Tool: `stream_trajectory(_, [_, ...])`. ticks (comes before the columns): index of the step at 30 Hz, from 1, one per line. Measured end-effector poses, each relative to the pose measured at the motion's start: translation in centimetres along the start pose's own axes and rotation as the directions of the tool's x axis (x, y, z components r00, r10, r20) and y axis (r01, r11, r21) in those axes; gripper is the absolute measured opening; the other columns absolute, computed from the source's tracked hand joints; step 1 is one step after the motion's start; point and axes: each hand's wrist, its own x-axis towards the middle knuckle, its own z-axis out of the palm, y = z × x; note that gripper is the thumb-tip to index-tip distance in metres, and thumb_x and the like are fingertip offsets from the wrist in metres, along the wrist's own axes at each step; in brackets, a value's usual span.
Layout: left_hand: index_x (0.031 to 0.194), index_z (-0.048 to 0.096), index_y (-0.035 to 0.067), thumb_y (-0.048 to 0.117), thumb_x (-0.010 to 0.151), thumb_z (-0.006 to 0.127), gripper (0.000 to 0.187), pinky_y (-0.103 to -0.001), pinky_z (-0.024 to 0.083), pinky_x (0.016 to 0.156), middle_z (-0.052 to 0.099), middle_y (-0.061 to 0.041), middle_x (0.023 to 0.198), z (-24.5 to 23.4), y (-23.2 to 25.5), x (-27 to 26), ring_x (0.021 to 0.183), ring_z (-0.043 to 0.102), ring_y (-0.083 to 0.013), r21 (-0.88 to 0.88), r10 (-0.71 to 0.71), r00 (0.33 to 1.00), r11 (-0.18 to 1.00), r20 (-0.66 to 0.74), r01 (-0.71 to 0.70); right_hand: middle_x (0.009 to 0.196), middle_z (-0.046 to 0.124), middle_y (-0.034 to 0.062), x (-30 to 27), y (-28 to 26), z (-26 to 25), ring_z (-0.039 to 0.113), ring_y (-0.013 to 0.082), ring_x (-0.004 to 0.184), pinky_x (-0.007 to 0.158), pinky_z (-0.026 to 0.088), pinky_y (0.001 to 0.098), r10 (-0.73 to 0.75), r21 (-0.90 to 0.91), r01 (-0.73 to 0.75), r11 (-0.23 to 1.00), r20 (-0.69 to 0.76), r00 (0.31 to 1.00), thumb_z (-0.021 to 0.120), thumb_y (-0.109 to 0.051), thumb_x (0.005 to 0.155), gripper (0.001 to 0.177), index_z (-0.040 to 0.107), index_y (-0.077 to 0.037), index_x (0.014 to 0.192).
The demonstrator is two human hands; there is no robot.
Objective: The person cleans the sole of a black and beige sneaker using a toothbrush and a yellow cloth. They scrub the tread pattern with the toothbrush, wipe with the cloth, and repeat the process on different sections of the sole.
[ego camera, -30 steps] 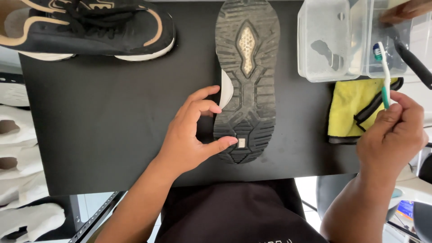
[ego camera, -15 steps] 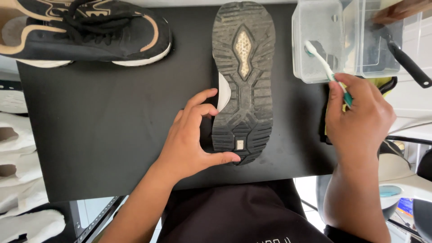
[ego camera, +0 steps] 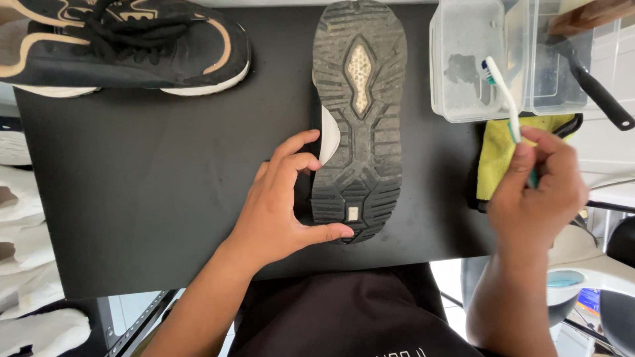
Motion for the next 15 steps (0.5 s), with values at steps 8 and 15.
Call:
stream_trajectory(8, [0.117, 0.047, 0.015, 0.051, 0.062, 0.094, 0.081, -0.045, 0.041, 0.100, 0.042, -0.010, 0.157, 0.0, 0.1, 0.1, 0.110, 0.065, -0.0223, -0.002, -0.022, 1.000, 1.000, -0.002, 0.022, 0.087, 0.059, 0.0098, -1.6, -0.7, 1.7, 0.048, 0.0224, 0.065, 0.065, 0.039, 0.0366, 0.035, 0.049, -0.036, 0.998, 0.020, 0.999, 0.059, -0.003, 0.120, 0.016, 0.069, 0.007, 0.127])
stream_trajectory(15, [0.116, 0.047, 0.014, 0.052, 0.062, 0.092, 0.079, -0.046, 0.042, 0.100, 0.042, -0.011, 0.157, 0.2, 0.1, 0.1, 0.108, 0.066, -0.0233, -0.003, -0.023, 1.000, 1.000, -0.009, 0.023, 0.089, 0.067, 0.0126, -1.3, -1.1, 1.9, 0.064, 0.0257, 0.077, 0.074, 0.050, 0.0373, 0.059, 0.100, -0.069, 0.993, 0.097, 0.994, 0.056, -0.004, 0.121, 0.020, 0.066, 0.009, 0.132])
